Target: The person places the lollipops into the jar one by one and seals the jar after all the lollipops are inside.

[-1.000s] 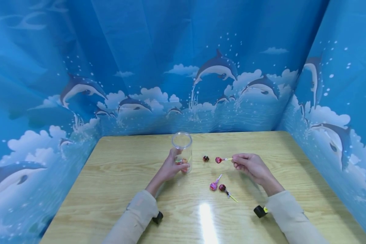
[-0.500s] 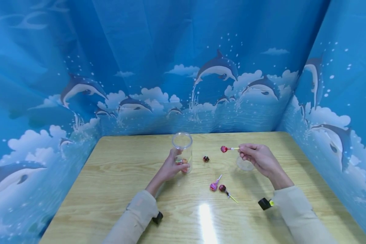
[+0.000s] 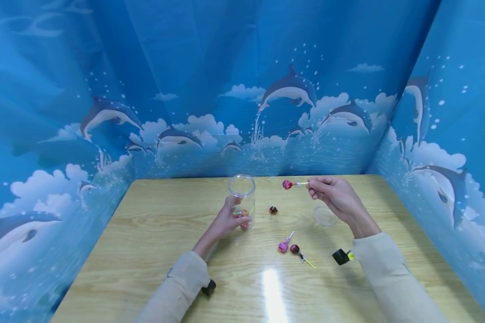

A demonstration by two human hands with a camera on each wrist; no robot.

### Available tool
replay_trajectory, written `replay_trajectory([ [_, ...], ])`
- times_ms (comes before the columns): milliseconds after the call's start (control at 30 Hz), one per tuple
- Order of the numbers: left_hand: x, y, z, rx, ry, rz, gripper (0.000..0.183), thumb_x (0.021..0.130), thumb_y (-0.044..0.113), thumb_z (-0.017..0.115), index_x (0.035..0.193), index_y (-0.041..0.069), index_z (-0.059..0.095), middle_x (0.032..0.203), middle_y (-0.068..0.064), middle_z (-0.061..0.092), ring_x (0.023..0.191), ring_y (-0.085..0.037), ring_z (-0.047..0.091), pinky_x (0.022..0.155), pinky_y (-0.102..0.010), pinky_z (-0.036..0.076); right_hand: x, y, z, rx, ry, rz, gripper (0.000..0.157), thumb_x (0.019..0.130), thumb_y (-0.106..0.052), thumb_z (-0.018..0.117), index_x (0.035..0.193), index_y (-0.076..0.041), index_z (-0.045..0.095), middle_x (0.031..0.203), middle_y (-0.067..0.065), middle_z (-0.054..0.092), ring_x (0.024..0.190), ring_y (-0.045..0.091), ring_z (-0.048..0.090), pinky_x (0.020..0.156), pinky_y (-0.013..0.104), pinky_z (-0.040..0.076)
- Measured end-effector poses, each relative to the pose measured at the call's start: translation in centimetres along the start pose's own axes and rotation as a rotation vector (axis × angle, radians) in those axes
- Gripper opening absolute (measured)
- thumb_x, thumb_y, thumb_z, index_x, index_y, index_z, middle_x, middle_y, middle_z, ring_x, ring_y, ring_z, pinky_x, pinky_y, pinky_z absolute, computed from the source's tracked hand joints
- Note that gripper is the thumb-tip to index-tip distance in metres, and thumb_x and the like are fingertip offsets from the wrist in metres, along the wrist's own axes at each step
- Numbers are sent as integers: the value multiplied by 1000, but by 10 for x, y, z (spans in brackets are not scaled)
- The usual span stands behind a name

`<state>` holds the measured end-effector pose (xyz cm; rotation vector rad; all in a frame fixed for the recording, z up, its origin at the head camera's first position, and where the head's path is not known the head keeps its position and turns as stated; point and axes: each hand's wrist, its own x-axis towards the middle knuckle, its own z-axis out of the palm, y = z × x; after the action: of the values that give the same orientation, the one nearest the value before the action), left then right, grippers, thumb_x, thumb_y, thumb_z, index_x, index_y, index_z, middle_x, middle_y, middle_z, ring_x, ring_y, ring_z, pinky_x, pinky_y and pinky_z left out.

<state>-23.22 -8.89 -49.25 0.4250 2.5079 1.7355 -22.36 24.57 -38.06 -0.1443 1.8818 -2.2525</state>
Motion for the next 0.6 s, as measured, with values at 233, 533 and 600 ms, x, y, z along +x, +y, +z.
replay_trajectory([
  [233,-1,2,0,-27,4,18,84,86,5,83,152,3,31,151,-30,43,141,-47,40,111,-61,42,10,-7,15,2,-19,-4,18,101,-14,68,112,0,72,98,8,70,80,14,63,71,23,57],
  [533,0,-1,1,-31,2,13,85,86,5,83,152,3,31,151,-29,43,141,-45,40,108,-56,46,22,-12,39,8,-58,-20,17,101,-14,68,112,-2,72,97,9,70,80,14,64,70,23,58],
  [600,0,-2,1,-34,3,13,84,85,4,83,152,2,32,151,-29,43,140,-46,41,107,-54,48,25,-12,45,14,-70,-25,16,101,-13,68,112,-2,72,96,9,70,79,14,64,69,23,58],
])
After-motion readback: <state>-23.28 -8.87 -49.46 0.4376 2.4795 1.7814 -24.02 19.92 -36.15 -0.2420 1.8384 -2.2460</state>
